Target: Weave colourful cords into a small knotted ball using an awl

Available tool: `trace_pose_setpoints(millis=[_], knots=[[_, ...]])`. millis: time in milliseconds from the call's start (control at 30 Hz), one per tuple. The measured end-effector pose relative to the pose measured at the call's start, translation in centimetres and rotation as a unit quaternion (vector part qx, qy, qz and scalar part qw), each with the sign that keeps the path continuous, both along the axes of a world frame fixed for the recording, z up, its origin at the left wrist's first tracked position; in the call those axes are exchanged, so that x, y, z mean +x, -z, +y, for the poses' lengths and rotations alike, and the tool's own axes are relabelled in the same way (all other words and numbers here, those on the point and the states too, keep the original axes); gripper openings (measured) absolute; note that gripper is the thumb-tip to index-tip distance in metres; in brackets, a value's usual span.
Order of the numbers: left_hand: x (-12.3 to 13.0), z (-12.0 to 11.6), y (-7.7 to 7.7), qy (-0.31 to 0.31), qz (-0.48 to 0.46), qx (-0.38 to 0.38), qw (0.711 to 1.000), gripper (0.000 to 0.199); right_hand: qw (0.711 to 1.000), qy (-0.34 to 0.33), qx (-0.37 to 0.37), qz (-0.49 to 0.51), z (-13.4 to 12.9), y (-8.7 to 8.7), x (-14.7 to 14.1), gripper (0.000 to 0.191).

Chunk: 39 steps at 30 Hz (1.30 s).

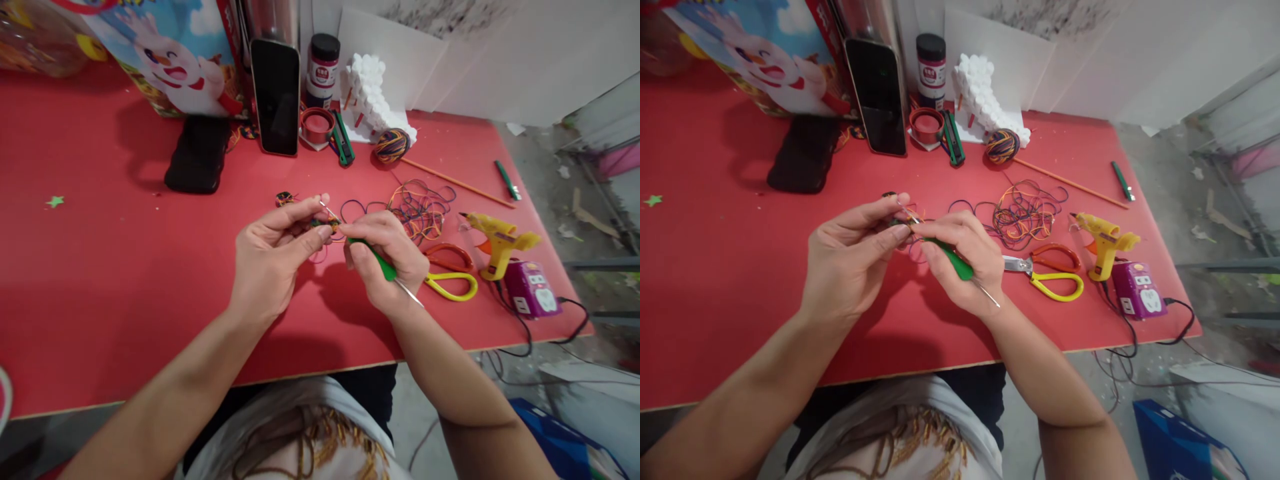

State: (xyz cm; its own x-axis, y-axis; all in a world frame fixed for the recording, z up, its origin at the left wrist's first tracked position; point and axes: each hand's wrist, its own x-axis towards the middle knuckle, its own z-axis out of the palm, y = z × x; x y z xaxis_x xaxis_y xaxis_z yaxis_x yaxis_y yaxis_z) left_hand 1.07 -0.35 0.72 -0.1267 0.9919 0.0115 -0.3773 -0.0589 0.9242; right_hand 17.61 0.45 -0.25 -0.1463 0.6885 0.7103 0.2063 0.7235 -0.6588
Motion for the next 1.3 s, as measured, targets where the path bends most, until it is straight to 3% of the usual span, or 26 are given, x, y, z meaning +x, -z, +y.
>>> trace_pose_setpoints(millis=[100, 333, 667, 900, 1300], knots=[[0.0, 0.0, 0.0, -0.002, 0.000, -0.006, 1.000, 0.032, 1.000, 0.005, -0.029, 0.006, -0.1, -0.2, 0.2, 0.022], [-0.1, 0.1, 0.2, -0.003, 0.017, 0.004, 1.000, 0.031, 1.000, 0.017, -0.006, -0.004, 0.0, -0.7, 0.5, 0.019], [-0.5, 0.0, -0.1, 0.008, 0.076, 0.037, 0.996, 0.032, 0.996, 0.013, -0.084, 0.035, -0.3, -1.3, 1.7, 0.017], [-1.1, 0.3, -0.6, 0.067, 0.097, 0.030, 0.993, 0.026, 0.996, 0.000, -0.066, 0.053, 0.1, -2.1, 2.3, 0.022], [-1.6, 0.7, -0.5, 0.184, 0.101, -0.015, 0.978, 0.024, 0.983, -0.044, -0.162, 0.068, 0.8, -1.7, 3.8, 0.021]])
